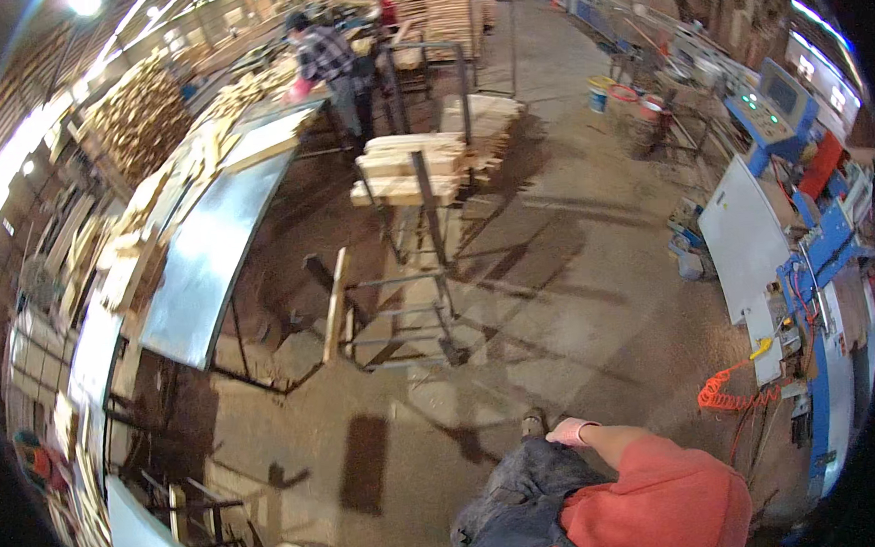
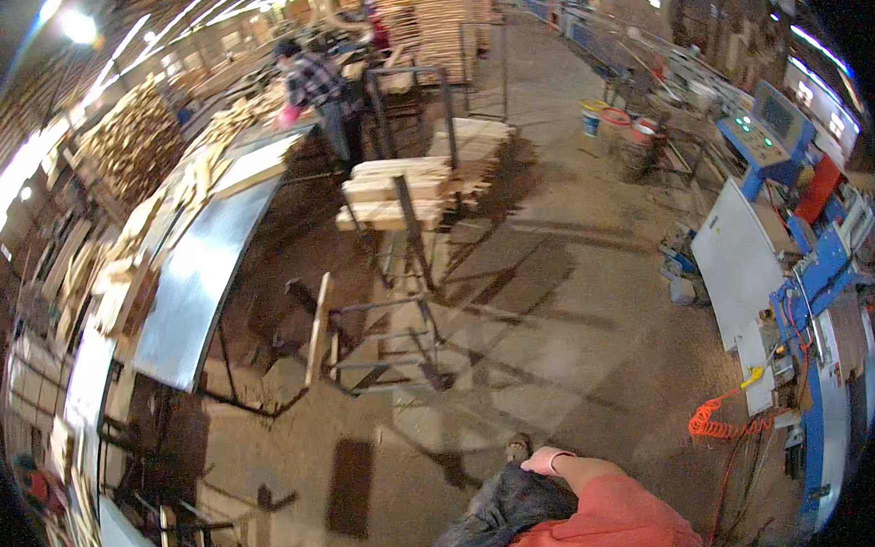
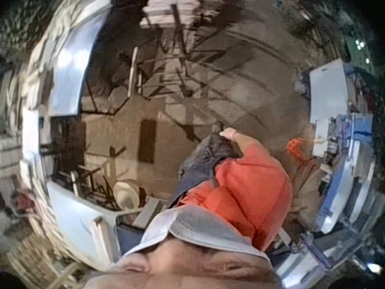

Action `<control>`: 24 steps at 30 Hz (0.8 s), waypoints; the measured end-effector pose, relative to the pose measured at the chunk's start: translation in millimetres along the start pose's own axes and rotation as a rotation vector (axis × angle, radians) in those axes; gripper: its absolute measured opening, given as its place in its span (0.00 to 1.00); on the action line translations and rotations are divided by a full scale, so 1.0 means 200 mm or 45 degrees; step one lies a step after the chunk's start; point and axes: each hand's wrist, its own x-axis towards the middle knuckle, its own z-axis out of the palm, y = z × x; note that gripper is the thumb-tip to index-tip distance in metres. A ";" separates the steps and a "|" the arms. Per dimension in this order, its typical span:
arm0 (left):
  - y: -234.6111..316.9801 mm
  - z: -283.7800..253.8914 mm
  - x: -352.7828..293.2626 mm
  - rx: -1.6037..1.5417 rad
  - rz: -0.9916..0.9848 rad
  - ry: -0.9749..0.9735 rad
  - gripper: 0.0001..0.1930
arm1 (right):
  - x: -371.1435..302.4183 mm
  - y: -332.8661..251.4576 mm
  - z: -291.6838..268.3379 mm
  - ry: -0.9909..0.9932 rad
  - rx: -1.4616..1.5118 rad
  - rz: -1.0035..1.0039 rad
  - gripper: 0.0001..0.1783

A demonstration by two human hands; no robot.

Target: The person picks up stacks of light-colored wooden planks from a metal workbench and places them onto a conveyor belt. The person repeatedly gathers planks, aligns them, and moves them to the conveyor, while another worker is visible in the background performing similar tasks.

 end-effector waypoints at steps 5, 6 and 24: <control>0.66 0.39 0.13 0.068 0.066 0.046 0.17 | 0.04 0.44 -0.57 0.017 0.135 0.083 0.31; 0.81 0.49 0.18 0.083 0.093 0.038 0.17 | 0.13 0.59 -0.65 0.084 0.120 0.029 0.30; 3.27 1.66 1.37 0.481 0.343 -0.432 0.14 | 0.77 1.02 -2.20 0.237 1.736 0.136 0.10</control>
